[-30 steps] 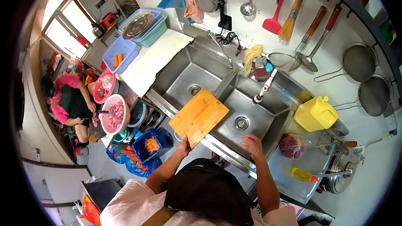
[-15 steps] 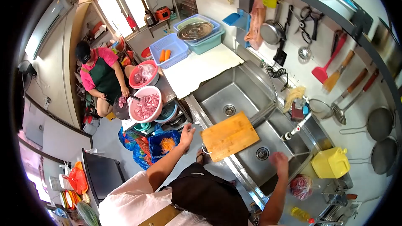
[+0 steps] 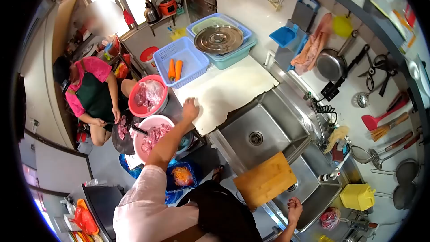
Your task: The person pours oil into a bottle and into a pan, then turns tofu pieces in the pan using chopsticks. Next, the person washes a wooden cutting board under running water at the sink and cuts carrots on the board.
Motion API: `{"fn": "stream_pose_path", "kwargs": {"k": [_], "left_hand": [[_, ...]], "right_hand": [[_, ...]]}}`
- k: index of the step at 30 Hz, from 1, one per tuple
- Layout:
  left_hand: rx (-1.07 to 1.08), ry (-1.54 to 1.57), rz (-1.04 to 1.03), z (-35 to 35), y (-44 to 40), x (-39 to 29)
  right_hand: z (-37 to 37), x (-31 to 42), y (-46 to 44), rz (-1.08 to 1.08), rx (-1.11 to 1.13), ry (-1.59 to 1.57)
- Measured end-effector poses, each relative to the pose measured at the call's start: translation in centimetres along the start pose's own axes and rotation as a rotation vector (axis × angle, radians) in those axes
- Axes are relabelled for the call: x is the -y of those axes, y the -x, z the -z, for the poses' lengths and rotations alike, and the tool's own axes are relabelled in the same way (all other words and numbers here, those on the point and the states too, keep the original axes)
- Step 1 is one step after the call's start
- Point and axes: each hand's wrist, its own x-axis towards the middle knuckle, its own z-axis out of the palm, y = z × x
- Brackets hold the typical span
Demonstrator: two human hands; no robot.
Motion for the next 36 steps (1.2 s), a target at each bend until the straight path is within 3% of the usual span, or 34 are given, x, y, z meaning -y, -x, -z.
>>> {"fn": "stream_pose_path", "kwargs": {"k": [3,5,6,11,13,17,19,28,31,33,34,36], "left_hand": [[0.031,-0.106,0.146,0.3,-9.1,1.7],[-0.128,-0.033,0.087,-2.3,-13.6,5.1],[-0.106,-0.06,0.133,-3.1,-15.4,6.2],[-0.082,-0.059,0.149,-4.5,-15.9,6.7],[0.032,0.012,0.227,-1.9,-13.4,3.2],[0.0,0.056,0.195,-1.7,-7.0,-1.0],[0.052,0.128,0.214,-6.1,-4.3,-0.2],[0.177,0.314,0.014,-1.9,6.6,-6.6],[0.032,0.382,0.022,-0.9,8.6,-4.4],[0.079,0.422,0.331,3.0,8.8,0.1],[-0.103,0.431,0.293,4.7,9.0,3.5],[-0.403,0.241,0.438,9.2,9.8,10.9]], "right_hand": [[-1.2,2.5,1.8,0.014,-0.06,0.045],[-1.7,3.6,2.8,0.081,-0.066,-0.028],[-1.9,4.1,3.2,0.062,-0.068,-0.066],[-2.7,6.2,3.4,0.067,-0.028,-0.025],[-2.7,5.4,2.0,0.111,-0.01,-0.013],[-4.1,6.5,-1.2,0.13,0.122,0.024],[-5.6,9.2,-2.4,0.125,0.115,0.146],[-10.6,16.7,-4.8,0.322,0.256,0.248],[-10.8,17.1,-4.7,0.362,0.254,0.241],[-9.9,16.1,-4.5,0.307,0.207,0.205],[-9.6,15.4,-4.5,0.28,0.182,0.184],[-8.4,13.9,-4.5,0.273,0.192,0.151]]}}
